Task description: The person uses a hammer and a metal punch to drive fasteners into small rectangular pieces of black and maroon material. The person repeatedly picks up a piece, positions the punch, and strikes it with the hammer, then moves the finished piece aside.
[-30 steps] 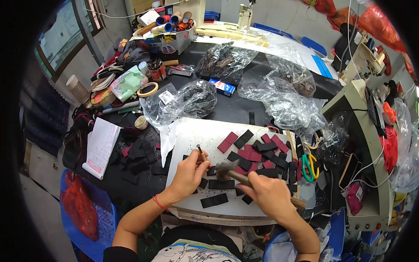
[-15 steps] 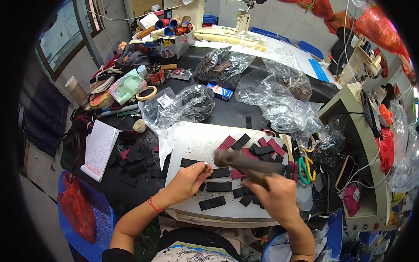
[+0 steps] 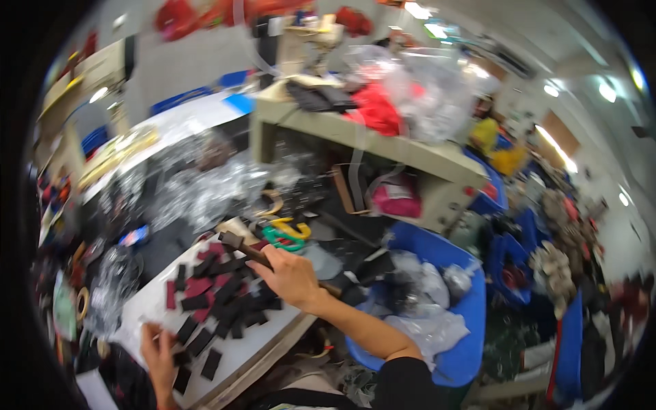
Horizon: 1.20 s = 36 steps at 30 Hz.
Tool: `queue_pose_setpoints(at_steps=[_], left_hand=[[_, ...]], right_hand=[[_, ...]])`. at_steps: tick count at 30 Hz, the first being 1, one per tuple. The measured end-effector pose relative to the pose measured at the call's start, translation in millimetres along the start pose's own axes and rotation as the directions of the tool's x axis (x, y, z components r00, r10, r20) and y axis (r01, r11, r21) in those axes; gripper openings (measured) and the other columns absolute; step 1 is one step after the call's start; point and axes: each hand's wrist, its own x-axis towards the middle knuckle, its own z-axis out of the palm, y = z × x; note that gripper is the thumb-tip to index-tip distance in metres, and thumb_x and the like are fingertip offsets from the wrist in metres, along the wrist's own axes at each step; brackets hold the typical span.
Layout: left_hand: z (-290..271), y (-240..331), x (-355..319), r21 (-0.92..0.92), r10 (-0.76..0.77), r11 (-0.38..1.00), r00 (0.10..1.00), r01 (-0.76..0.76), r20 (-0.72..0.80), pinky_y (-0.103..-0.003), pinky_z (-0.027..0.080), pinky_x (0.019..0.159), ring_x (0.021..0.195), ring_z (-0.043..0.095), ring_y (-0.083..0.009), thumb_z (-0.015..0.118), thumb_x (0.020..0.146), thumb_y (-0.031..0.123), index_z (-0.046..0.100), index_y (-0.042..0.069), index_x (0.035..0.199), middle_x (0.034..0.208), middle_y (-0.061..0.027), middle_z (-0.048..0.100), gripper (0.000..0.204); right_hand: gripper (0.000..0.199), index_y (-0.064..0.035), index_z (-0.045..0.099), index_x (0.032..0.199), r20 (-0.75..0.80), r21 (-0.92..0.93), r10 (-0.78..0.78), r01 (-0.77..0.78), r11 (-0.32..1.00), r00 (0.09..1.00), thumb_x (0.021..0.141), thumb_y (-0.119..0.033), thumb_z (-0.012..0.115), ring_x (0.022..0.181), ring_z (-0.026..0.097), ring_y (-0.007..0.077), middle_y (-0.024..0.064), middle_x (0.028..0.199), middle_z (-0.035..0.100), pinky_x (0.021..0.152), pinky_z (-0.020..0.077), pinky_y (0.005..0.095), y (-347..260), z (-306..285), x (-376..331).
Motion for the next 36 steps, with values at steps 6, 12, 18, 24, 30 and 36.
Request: queue_pose_setpoints(at_steps=[6, 12, 18, 24, 30, 36], left_hand=[[-38, 12, -1, 0.420, -0.025, 0.907, 0.998, -0.005, 0.066, -0.033, 0.044, 0.082, 0.096, 0.059, -0.0248, 0.049, 0.093, 0.008, 0.058, -0.001, 0.116, 0.107, -0.0144, 0.063, 0.026], [-62, 1, -2, 0.408, -0.088, 0.913, 0.981, 0.010, 0.173, -0.038, 0.048, 0.084, 0.094, 0.062, -0.0311, 0.070, 0.077, 0.007, 0.055, -0.002, 0.107, 0.100, -0.0176, 0.061, 0.034], [-59, 5, 7, 0.460, -0.124, 0.888, 0.976, 0.028, 0.179, -0.040, 0.045, 0.075, 0.084, 0.057, -0.0318, 0.069, 0.078, 0.012, 0.061, 0.001, 0.094, 0.089, -0.0154, 0.058, 0.021], [-61, 15, -18, 0.347, -0.125, 0.938, 0.941, 0.009, 0.313, -0.038, 0.046, 0.080, 0.089, 0.057, -0.0313, 0.072, 0.076, 0.016, 0.062, 0.002, 0.092, 0.093, -0.0152, 0.058, 0.024], [-48, 10, -16, 0.394, -0.109, 0.917, 0.908, -0.065, 0.404, -0.041, 0.045, 0.080, 0.090, 0.056, -0.0347, 0.071, 0.076, 0.015, 0.061, 0.002, 0.093, 0.094, -0.0173, 0.058, 0.023], [-70, 25, -26, 0.308, -0.147, 0.951, 0.919, 0.029, 0.366, -0.039, 0.047, 0.078, 0.087, 0.057, -0.0346, 0.072, 0.076, 0.014, 0.060, 0.002, 0.094, 0.097, -0.0169, 0.057, 0.025]], right_hand=[[0.030, -0.0034, 0.059, 0.106, -0.054, -0.179, 0.390, -0.393, 0.902, 0.919, 0.087, -0.026, 0.065, 0.088, 0.061, 0.0377, 0.0196, 0.092, 0.062, 0.075, 0.0484, 0.0454, 111, 8, -59], [0.028, -0.0042, 0.063, 0.109, -0.110, -0.204, 0.044, -0.066, 0.977, 0.993, 0.083, -0.015, 0.063, 0.101, 0.054, 0.0305, 0.0134, 0.104, 0.063, 0.090, 0.0387, 0.0425, 83, 19, -46], [0.020, -0.0040, 0.064, 0.098, 0.140, 0.252, -0.138, 0.099, 0.963, 0.981, 0.079, -0.004, 0.069, 0.091, 0.058, 0.0296, 0.0111, 0.097, 0.063, 0.081, 0.0460, 0.0390, -49, 38, -63], [0.023, -0.0056, 0.065, 0.097, 0.278, 0.432, -0.525, 0.383, 0.817, 0.805, 0.076, -0.008, 0.073, 0.096, 0.055, 0.0285, 0.0087, 0.101, 0.062, 0.084, 0.0444, 0.0377, -85, 76, -58], [0.025, -0.0073, 0.062, 0.099, 0.573, 0.345, -0.486, 0.344, 0.873, 0.660, 0.076, -0.012, 0.072, 0.097, 0.048, 0.0280, 0.0085, 0.099, 0.054, 0.087, 0.0390, 0.0410, -94, 84, -35], [0.019, -0.0072, 0.062, 0.095, 0.514, 0.397, -0.622, 0.479, 0.783, 0.590, 0.078, -0.012, 0.071, 0.114, 0.047, 0.0318, 0.0115, 0.114, 0.055, 0.096, 0.0366, 0.0436, -101, 99, -12]])
